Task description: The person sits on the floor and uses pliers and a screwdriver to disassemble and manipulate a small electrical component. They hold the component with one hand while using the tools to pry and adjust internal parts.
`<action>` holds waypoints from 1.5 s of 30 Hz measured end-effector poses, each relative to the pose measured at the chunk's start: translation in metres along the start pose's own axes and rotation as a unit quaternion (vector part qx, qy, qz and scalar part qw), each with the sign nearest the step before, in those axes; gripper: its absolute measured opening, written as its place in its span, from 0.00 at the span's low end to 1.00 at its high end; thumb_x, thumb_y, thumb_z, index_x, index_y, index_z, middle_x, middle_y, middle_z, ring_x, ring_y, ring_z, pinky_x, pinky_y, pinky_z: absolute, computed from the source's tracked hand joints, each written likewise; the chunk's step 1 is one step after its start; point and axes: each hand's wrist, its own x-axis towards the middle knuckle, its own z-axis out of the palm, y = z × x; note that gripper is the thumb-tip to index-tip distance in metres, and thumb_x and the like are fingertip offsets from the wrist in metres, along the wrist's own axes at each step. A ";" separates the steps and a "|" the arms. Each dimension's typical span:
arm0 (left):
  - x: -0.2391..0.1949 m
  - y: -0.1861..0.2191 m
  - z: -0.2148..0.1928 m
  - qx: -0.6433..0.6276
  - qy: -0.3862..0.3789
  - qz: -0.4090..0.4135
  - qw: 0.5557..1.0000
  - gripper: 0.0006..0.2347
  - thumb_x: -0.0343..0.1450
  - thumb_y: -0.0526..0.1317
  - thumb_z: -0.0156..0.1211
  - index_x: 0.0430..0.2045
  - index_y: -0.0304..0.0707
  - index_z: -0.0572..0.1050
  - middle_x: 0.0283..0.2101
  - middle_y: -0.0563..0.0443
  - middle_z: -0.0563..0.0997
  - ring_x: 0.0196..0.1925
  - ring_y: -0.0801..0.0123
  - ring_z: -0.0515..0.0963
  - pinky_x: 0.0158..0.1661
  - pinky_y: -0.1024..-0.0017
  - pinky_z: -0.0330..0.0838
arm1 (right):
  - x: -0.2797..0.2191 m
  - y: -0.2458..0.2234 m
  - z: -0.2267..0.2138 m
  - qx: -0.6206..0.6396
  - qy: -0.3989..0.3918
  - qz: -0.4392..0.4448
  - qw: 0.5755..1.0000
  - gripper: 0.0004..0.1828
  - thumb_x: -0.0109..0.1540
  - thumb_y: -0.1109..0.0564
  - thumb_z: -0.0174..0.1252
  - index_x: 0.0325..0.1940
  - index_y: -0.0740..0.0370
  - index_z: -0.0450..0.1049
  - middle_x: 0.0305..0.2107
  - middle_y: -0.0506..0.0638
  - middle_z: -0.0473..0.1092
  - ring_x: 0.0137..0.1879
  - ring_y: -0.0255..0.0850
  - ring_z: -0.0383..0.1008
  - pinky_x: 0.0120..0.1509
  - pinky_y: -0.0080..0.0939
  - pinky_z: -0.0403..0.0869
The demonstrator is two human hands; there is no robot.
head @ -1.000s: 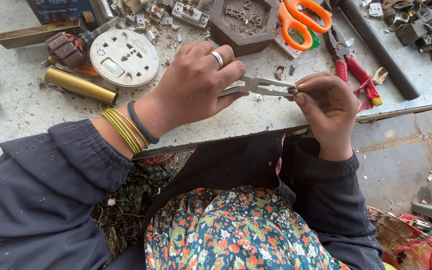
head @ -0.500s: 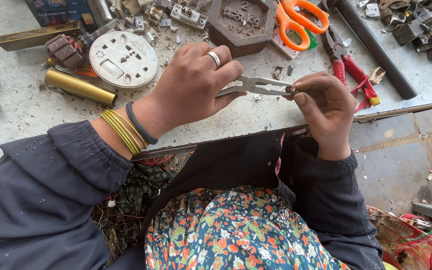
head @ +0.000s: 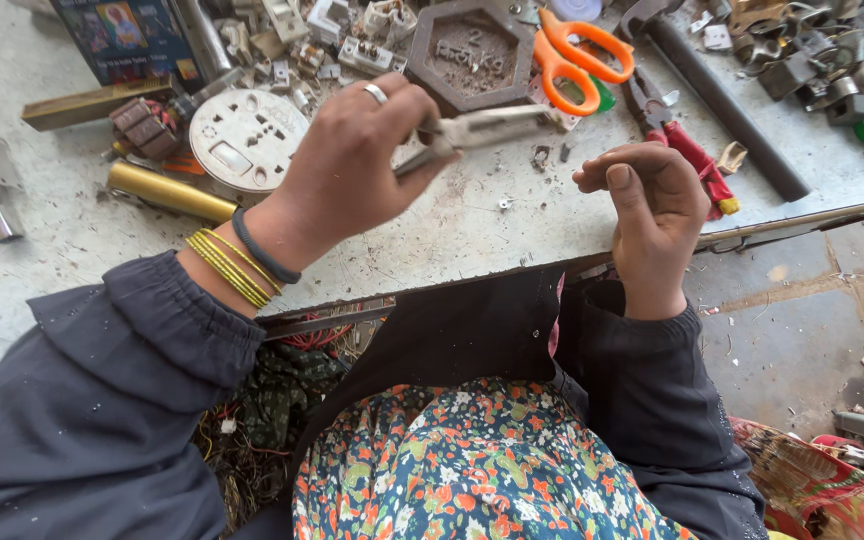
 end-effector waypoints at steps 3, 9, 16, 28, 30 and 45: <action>0.001 -0.003 -0.006 -0.029 0.018 -0.021 0.999 0.14 0.75 0.44 0.71 0.33 0.36 0.70 0.31 0.50 0.74 0.31 0.63 0.75 0.37 0.64 0.68 | 0.004 -0.002 -0.001 0.007 0.029 0.007 1.000 0.07 0.74 0.62 0.56 0.53 0.69 0.71 0.44 0.56 0.76 0.49 0.42 0.80 0.60 0.43 0.79; 0.003 0.001 -0.012 -0.074 0.023 -0.043 0.996 0.14 0.73 0.44 0.71 0.33 0.35 0.71 0.28 0.49 0.76 0.28 0.61 0.76 0.34 0.64 0.68 | 0.027 -0.013 -0.020 -0.462 0.001 -0.096 0.882 0.07 0.69 0.63 0.61 0.50 0.69 0.78 0.48 0.58 0.74 0.52 0.46 0.77 0.56 0.42 0.76; 0.005 0.003 -0.014 -0.080 0.020 -0.045 0.996 0.13 0.72 0.44 0.70 0.31 0.35 0.72 0.26 0.48 0.76 0.29 0.58 0.78 0.34 0.63 0.70 | 0.076 0.016 -0.023 -0.634 -0.077 -0.113 0.761 0.14 0.65 0.52 0.67 0.48 0.66 0.81 0.43 0.56 0.71 0.53 0.52 0.69 0.59 0.50 0.67; 0.006 -0.005 -0.021 -0.060 0.042 -0.058 0.996 0.13 0.73 0.45 0.69 0.31 0.35 0.72 0.27 0.47 0.78 0.29 0.58 0.78 0.34 0.61 0.72 | 0.036 -0.060 -0.098 -0.577 0.028 -0.154 0.801 0.08 0.67 0.60 0.69 0.50 0.62 0.83 0.37 0.49 0.79 0.40 0.36 0.77 0.54 0.37 0.73; 0.005 -0.002 -0.021 -0.072 0.037 -0.067 0.994 0.13 0.72 0.45 0.69 0.32 0.34 0.73 0.28 0.46 0.78 0.28 0.57 0.78 0.34 0.62 0.71 | 0.009 -0.071 -0.104 -0.506 0.088 -0.104 0.852 0.10 0.67 0.61 0.68 0.52 0.64 0.82 0.39 0.49 0.79 0.41 0.35 0.75 0.49 0.34 0.71; -0.034 0.135 0.043 -0.307 0.147 0.017 0.940 0.14 0.68 0.36 0.75 0.40 0.35 0.73 0.55 0.45 0.80 0.48 0.72 0.82 0.36 0.76 0.71 | -0.149 -0.025 -0.070 0.199 0.116 0.142 0.963 0.13 0.70 0.65 0.56 0.57 0.72 0.73 0.40 0.58 0.76 0.42 0.39 0.75 0.47 0.37 0.72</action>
